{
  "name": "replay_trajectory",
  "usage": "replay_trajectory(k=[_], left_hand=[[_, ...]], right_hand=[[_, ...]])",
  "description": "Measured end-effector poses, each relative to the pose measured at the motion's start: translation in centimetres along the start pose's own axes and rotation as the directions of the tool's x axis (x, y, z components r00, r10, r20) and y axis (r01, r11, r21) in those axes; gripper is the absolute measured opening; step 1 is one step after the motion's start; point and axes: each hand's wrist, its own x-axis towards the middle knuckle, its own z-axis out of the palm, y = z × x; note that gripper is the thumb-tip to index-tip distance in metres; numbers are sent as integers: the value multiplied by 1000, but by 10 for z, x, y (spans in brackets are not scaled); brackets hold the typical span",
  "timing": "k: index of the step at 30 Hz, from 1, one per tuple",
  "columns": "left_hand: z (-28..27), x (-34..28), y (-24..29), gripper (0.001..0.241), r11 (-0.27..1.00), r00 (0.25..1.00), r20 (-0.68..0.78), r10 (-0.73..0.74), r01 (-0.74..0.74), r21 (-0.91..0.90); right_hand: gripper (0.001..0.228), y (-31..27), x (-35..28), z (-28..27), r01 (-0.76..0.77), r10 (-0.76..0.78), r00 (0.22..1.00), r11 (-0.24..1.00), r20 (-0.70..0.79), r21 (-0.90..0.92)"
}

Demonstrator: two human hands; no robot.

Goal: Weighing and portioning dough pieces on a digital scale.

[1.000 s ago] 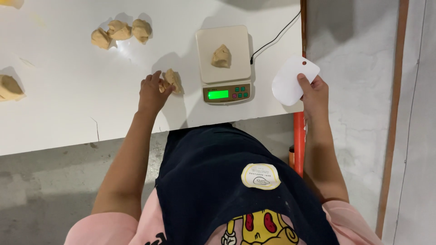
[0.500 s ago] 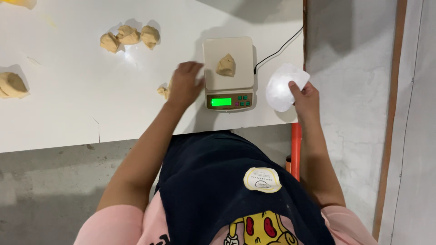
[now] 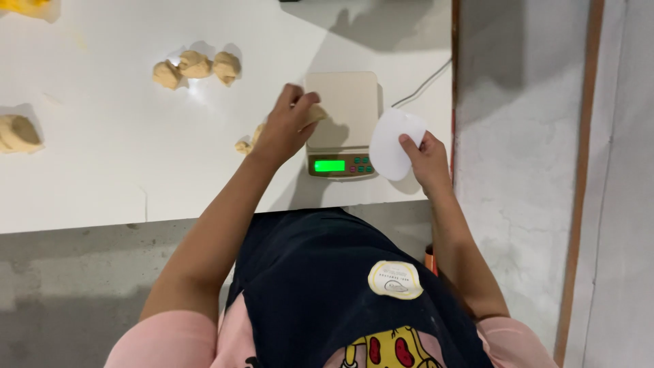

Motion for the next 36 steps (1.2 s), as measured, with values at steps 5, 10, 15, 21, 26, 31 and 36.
replay_trajectory(k=[5, 10, 15, 21, 26, 31, 36], left_hand=[[-68, -82, -40, 38, 994, 972, -234, 0, 25, 106], [-107, -139, -88, 28, 952, 903, -420, -95, 206, 228], [-118, -158, -107, 93, 733, 802, 28, -596, 529, 429], [-93, -192, -155, 77, 889, 911, -118, -396, 412, 198], [-99, -186, -160, 44, 917, 920, -160, -359, 379, 121], [-101, -183, -167, 37, 919, 920, -136, -367, 381, 100], [-99, -178, -173, 30, 919, 927, -61, -371, 376, 121]], right_hand=[[32, -1, 1, 28, -61, 56, 997, 995, 56, 80], [31, -26, 2, 95, -20, 11, 988, 998, 152, 58], [33, -45, -3, 193, 221, -122, 922, 945, 368, -240], [32, -77, -15, 309, 526, -259, 810, 718, 526, -457], [29, -98, -17, 370, 590, -254, 780, 604, 572, -536], [22, -79, -19, 401, 588, -214, 788, 541, 578, -602], [16, -64, -30, 416, 564, -269, 818, 550, 508, -616]])
